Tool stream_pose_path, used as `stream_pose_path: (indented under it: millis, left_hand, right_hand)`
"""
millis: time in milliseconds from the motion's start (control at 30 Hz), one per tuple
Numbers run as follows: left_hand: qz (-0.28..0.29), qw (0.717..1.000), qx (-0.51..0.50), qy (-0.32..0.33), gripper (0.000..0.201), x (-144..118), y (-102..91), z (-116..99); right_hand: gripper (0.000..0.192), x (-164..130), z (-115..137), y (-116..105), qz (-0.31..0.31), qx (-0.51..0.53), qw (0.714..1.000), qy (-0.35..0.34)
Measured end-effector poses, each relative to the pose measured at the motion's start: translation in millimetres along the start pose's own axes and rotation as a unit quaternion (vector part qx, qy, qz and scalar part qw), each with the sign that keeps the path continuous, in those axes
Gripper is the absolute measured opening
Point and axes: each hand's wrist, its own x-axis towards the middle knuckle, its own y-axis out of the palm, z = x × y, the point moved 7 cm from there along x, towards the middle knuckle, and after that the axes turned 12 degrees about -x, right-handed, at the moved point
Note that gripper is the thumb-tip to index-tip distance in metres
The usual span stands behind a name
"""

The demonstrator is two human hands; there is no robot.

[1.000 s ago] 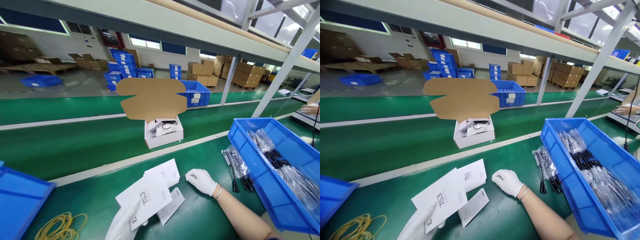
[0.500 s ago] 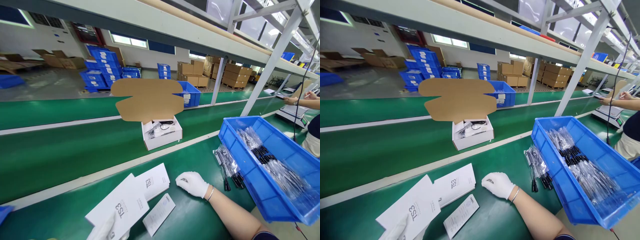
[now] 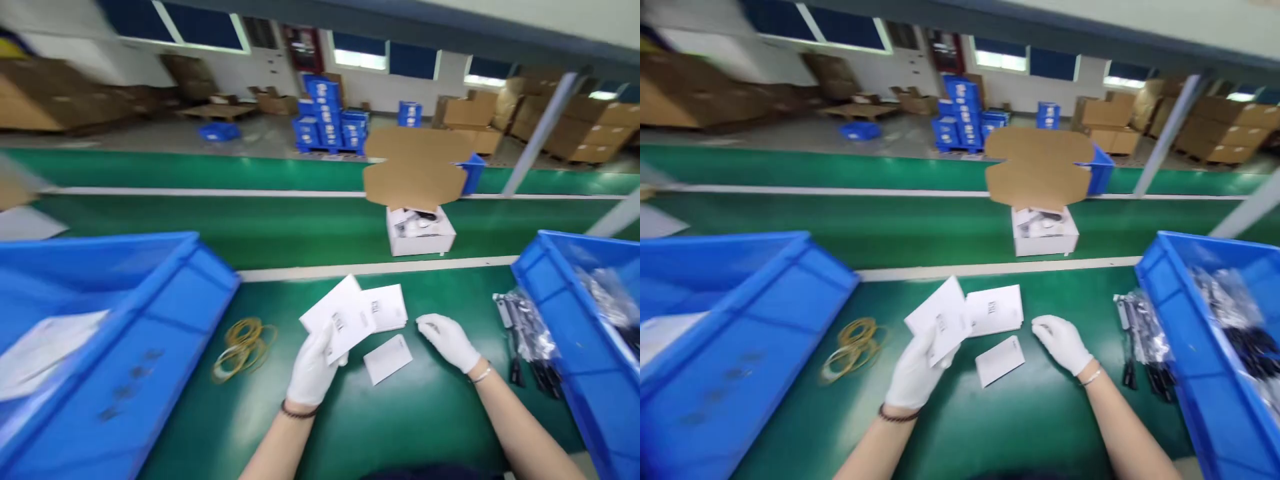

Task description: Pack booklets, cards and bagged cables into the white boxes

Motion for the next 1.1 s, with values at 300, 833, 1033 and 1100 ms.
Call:
stream_pose_path:
  millis: [300, 833, 1033, 1100]
  left_hand:
    - [-0.009, 0.975, -0.216, -0.044, 0.016, 0.3, 8.1, -3.0]
    - [0.017, 0.981, -0.192, 0.016, 0.027, 14.0, -1.5, -1.8]
    - [0.072, 0.98, -0.185, 0.023, 0.027, 15.2, 1.1, 0.3]
    - [0.063, 0.983, -0.17, 0.021, 0.029, 15.1, -0.4, 1.6]
  right_hand:
    - [0.034, -2.6, 6.6, -17.5, 0.025, -0.066, 0.997, -0.037]
    - [0.041, -22.6, 82.2, 21.1, 0.127, -0.3, 0.857, -0.399]
    - [0.031, -39.4, 71.5, 18.8, 0.144, -0.324, 0.855, -0.378]
    - [0.031, -39.7, 73.4, 19.4, 0.14, -0.334, 0.851, -0.379]
